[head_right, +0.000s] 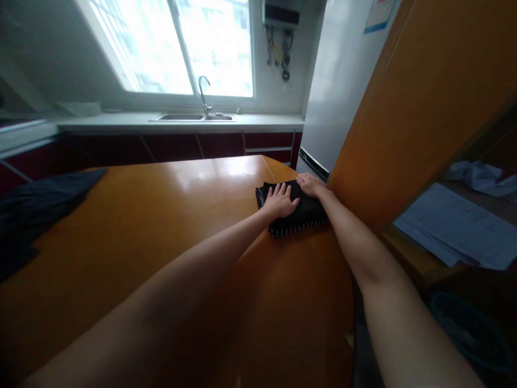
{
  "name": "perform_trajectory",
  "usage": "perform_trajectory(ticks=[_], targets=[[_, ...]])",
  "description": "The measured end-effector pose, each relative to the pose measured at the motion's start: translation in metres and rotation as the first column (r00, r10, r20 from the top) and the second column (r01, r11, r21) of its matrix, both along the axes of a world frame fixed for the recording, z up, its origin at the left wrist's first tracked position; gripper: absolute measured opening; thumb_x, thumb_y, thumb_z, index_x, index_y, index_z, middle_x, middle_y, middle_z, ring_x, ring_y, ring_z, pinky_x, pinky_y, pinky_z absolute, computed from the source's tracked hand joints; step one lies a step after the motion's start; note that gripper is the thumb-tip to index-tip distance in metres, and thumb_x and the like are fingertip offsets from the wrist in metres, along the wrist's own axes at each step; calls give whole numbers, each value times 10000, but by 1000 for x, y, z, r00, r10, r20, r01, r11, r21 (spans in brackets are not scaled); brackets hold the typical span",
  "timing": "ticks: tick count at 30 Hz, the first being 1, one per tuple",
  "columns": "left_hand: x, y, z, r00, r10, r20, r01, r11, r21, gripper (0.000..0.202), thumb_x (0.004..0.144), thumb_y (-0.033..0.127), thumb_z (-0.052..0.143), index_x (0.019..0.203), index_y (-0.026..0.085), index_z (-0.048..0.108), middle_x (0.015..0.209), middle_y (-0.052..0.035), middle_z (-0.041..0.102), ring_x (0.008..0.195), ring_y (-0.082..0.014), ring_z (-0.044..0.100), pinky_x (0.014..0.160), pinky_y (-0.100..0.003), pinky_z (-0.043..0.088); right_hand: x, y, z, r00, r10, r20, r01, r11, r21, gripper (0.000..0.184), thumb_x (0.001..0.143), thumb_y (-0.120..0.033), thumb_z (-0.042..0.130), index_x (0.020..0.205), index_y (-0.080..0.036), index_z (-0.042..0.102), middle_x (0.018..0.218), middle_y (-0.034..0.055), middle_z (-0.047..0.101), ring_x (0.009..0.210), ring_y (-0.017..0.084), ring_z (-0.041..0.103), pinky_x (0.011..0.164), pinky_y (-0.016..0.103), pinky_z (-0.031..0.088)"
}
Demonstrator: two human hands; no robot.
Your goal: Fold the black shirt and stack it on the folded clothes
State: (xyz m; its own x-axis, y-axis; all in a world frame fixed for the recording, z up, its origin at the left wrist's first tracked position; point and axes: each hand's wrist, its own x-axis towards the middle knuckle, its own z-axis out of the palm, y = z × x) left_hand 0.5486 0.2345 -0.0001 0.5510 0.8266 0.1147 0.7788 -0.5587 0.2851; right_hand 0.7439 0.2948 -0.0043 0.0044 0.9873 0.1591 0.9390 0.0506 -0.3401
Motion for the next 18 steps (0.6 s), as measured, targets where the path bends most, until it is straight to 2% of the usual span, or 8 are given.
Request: perform_trajectory(ticks=[3, 6, 10, 14, 18], targets=[[-2, -4, 3, 998, 44, -38, -44, 999, 5, 830, 927, 629, 273, 1575, 110, 262, 1654, -131, 176, 1529, -348, 73, 1223, -528, 22, 9, 6, -6, 998, -26, -63, 25, 999, -27, 525, 1040, -353, 269, 1427, -96, 513, 1521, 143, 471, 1418, 199, 413, 1181, 326, 260], [-3, -8, 5, 995, 104, -13, -103, 994, 28, 855, 908, 655, 286, 1569, 112, 284, 1656, -128, 170, 1528, -368, 46, 1218, -541, -9, 13, 9, -10, 992, -61, -109, 57, 998, -36, 542, 1036, -380, 258, 1424, -104, 519, 1520, 139, 474, 1416, 220, 417, 1176, 349, 276], [-5, -10, 0, 961, 272, 42, -272, 962, 10, 905, 892, 664, 298, 1566, 60, 255, 1650, -166, 158, 1533, -351, 12, 1204, -574, -53, 18, 12, -15, 982, -104, -155, 98, 994, -40, 575, 1029, -465, 278, 1418, -123, 529, 1529, 131, 464, 1418, 233, 414, 1175, 344, 277], [-10, -10, -9, 915, 389, 103, -383, 921, -74, 882, 907, 610, 292, 1567, 30, 218, 1653, -177, 125, 1537, -322, 7, 1215, -569, 29, 20, 12, -20, 966, -165, -198, 159, 986, -47, 684, 1007, -579, 266, 1439, -101, 497, 1528, 159, 457, 1409, 266, 424, 1178, 368, 277], [-18, -14, -8, 889, 435, 142, -420, 899, -125, 832, 921, 562, 295, 1574, 54, 210, 1661, -148, 99, 1537, -318, 40, 1210, -590, 82, 18, 7, -22, 958, -180, -224, 174, 984, -47, 685, 1000, -585, 279, 1451, -110, 479, 1534, 157, 448, 1416, 277, 415, 1176, 405, 284]])
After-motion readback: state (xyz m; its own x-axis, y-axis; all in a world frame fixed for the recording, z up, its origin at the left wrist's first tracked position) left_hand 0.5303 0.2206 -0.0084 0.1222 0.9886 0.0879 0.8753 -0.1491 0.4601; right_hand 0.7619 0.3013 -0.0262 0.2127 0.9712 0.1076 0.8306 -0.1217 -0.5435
